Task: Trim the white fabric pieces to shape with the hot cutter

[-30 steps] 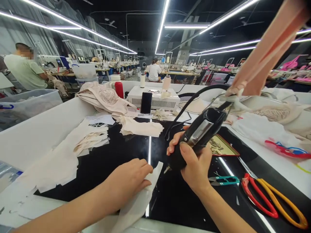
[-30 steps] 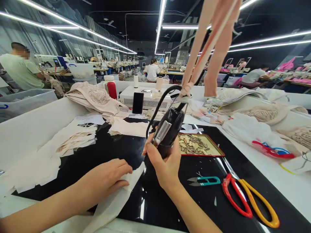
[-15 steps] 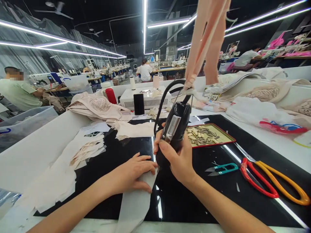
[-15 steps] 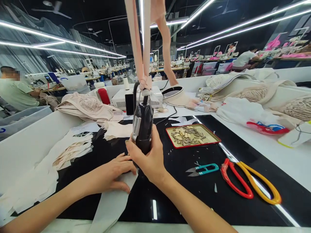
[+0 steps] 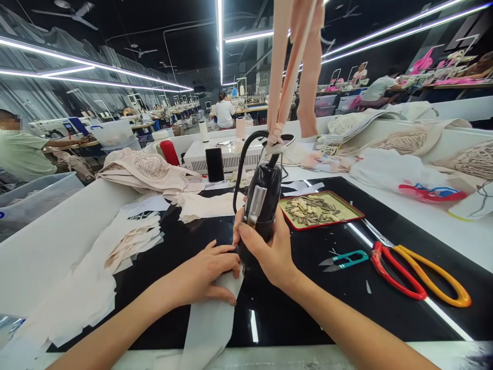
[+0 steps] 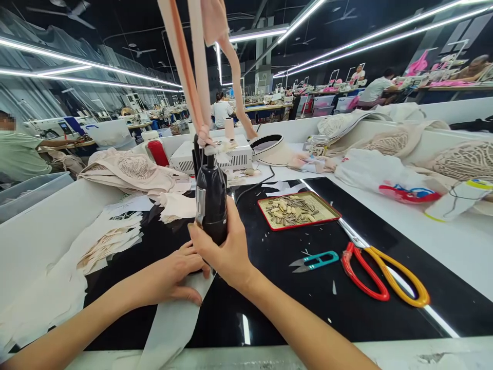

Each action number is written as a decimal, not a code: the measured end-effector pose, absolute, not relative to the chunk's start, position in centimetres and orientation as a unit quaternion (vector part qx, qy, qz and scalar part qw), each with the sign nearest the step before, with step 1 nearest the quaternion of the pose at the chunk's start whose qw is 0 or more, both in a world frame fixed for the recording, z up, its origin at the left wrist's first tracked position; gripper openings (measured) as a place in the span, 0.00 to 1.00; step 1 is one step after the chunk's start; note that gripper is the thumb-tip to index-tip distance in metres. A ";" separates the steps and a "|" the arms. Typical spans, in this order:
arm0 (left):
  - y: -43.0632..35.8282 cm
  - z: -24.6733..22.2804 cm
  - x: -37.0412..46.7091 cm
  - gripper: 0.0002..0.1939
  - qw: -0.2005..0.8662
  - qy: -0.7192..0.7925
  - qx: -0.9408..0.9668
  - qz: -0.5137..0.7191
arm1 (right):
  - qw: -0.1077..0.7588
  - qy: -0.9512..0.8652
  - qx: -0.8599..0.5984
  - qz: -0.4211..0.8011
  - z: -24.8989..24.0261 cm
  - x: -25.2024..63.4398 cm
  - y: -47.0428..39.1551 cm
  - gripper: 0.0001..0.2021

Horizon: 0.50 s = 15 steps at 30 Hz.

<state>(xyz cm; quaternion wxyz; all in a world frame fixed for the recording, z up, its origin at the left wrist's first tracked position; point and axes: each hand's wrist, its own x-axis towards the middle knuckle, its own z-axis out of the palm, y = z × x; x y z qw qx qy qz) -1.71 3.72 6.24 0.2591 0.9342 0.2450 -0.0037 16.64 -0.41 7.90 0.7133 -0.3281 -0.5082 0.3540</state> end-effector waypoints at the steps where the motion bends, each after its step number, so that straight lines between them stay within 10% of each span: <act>1: 3.8 6.1 -1.8 0.19 0.259 0.241 0.935 -0.001 | 0.713 -0.509 -0.332 0.350 7.9 16.6 -0.5 0.12; 15: 4.1 5.8 -1.9 0.19 0.279 0.221 0.934 0.018 | 0.714 -0.512 -0.278 0.388 7.6 16.0 -1.8 0.14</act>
